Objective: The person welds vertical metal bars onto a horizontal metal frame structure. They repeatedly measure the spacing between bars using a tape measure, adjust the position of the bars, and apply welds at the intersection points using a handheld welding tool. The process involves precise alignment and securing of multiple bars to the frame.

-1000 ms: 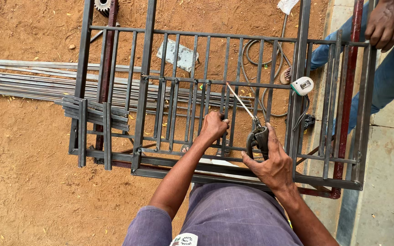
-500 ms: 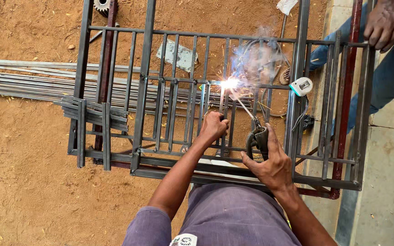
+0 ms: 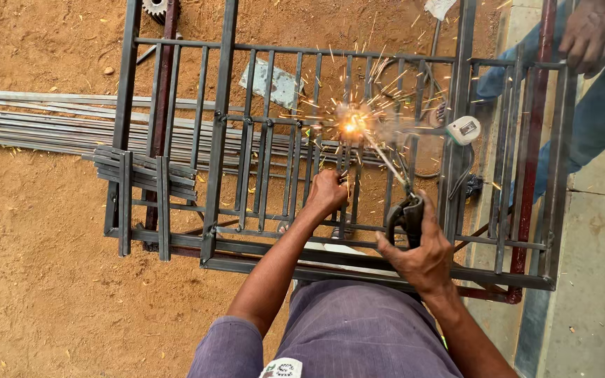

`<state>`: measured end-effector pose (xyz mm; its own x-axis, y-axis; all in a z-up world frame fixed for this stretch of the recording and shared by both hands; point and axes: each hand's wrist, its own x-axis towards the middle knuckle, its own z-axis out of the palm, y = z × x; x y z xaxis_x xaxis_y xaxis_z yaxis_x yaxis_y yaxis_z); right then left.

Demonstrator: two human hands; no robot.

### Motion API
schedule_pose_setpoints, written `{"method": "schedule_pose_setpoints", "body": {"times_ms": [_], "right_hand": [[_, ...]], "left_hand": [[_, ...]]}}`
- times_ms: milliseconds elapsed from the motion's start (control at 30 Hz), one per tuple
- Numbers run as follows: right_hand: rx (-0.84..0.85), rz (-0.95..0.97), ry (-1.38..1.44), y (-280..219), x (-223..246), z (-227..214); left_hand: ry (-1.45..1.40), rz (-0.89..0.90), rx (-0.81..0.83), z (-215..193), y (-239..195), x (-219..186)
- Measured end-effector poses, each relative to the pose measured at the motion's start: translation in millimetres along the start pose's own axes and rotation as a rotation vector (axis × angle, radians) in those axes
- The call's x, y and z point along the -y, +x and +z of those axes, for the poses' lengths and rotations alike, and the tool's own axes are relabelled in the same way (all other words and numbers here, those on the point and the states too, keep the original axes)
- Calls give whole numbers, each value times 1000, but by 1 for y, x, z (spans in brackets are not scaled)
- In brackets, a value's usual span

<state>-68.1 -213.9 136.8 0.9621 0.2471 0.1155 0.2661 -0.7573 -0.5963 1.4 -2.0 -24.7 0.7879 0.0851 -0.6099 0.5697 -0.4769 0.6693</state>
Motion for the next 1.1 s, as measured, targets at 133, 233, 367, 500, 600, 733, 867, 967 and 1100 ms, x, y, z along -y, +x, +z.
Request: {"method": "schedule_pose_setpoints", "body": {"times_ms": [133,233,367,500,600,733,867,967,1100], "right_hand": [[2,81,47,-8,-15,-5],[-26,132,44,-10,-24,-16],[-62,278,41,-23,-35,-39],[-174,319,39,-67,-63,-59],[-210,358,-44,-98,-105,-67],[-320,332,-153,-149,-147,-78],[-424,327,-177,-183,-175,-73],[-476,381,-252,-204,-206,-56],[-593,544,-81,-232,-247,-22]], "left_hand": [[-73,-18,30,0,-4,-5],[-29,25,11,-5,-10,-7],[-31,11,19,-8,-10,-10],[-59,86,1,-5,-8,-6],[-41,43,6,-6,-8,-8],[11,56,25,-11,-11,-13],[24,8,43,-4,-5,-13],[23,35,35,-2,-4,-9],[28,30,40,0,-2,-8]]}}
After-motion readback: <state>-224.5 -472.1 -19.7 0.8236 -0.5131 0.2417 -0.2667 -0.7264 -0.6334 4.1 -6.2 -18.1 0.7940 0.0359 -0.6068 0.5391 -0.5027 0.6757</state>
